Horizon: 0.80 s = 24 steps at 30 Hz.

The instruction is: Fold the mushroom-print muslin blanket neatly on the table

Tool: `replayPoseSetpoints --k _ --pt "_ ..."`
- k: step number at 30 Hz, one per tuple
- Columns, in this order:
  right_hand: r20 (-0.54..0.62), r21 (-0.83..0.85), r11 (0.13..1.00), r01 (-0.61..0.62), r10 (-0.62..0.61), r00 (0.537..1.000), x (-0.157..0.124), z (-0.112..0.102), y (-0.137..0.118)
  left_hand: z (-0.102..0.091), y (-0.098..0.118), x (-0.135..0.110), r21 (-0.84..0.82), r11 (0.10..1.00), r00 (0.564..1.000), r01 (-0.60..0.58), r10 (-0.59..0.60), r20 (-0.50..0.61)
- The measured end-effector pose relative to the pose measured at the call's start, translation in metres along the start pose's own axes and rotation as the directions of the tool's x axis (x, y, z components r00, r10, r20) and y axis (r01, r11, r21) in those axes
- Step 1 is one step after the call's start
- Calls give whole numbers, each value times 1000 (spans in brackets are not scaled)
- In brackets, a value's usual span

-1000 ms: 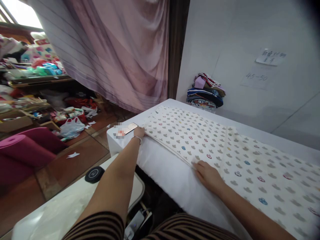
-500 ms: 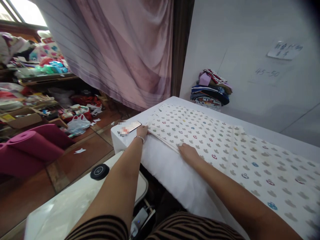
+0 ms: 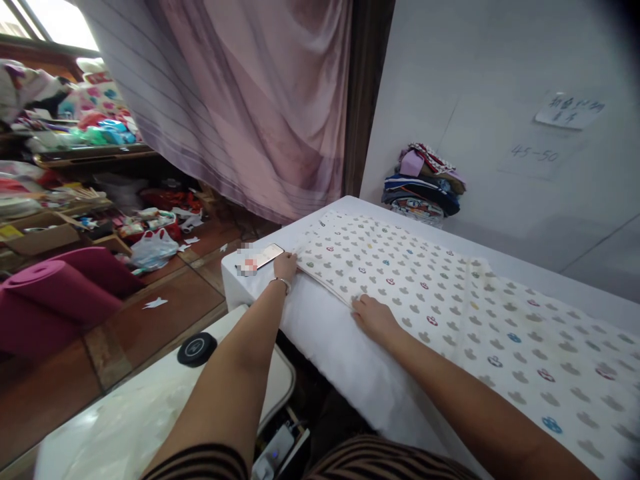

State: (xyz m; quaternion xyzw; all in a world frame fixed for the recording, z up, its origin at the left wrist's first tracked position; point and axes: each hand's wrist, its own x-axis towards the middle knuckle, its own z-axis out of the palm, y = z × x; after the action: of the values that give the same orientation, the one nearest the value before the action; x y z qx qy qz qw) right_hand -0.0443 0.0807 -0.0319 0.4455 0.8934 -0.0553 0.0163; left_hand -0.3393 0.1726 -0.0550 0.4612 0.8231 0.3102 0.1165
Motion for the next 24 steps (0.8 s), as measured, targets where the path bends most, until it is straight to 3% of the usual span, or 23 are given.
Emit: replayPoseSetpoints --k 7,10,11,12,14,16,18,21,24 --pt "67 -101 994 -44 51 996 12 9 -5 -13 5 -14 102 989 994 -107 108 -6" --pt "60 -109 994 -29 36 998 12 12 -4 -16 10 -31 130 945 954 -300 301 15" --pt "51 -110 994 -27 33 998 12 12 -4 -16 12 -38 141 896 907 -422 418 61" --pt "42 -112 993 -28 32 999 12 12 -4 -15 14 -46 141 820 832 -555 541 125" --pt "31 -115 993 -32 36 999 11 12 -4 -13 16 -60 100 626 628 -773 733 263" --pt "29 -115 993 -29 33 999 10 10 -4 -10 18 -71 53 491 479 -869 811 336" --pt "29 -107 994 -19 22 999 10 7 -4 -8 20 -77 58 439 429 -897 827 363" --pt "37 -67 998 4 -1 999 9 4 -2 -6 23 -77 126 420 434 -899 807 400" --pt "27 -18 1000 11 -10 1000 9 4 -2 -7 22 -74 150 360 388 -921 818 425"
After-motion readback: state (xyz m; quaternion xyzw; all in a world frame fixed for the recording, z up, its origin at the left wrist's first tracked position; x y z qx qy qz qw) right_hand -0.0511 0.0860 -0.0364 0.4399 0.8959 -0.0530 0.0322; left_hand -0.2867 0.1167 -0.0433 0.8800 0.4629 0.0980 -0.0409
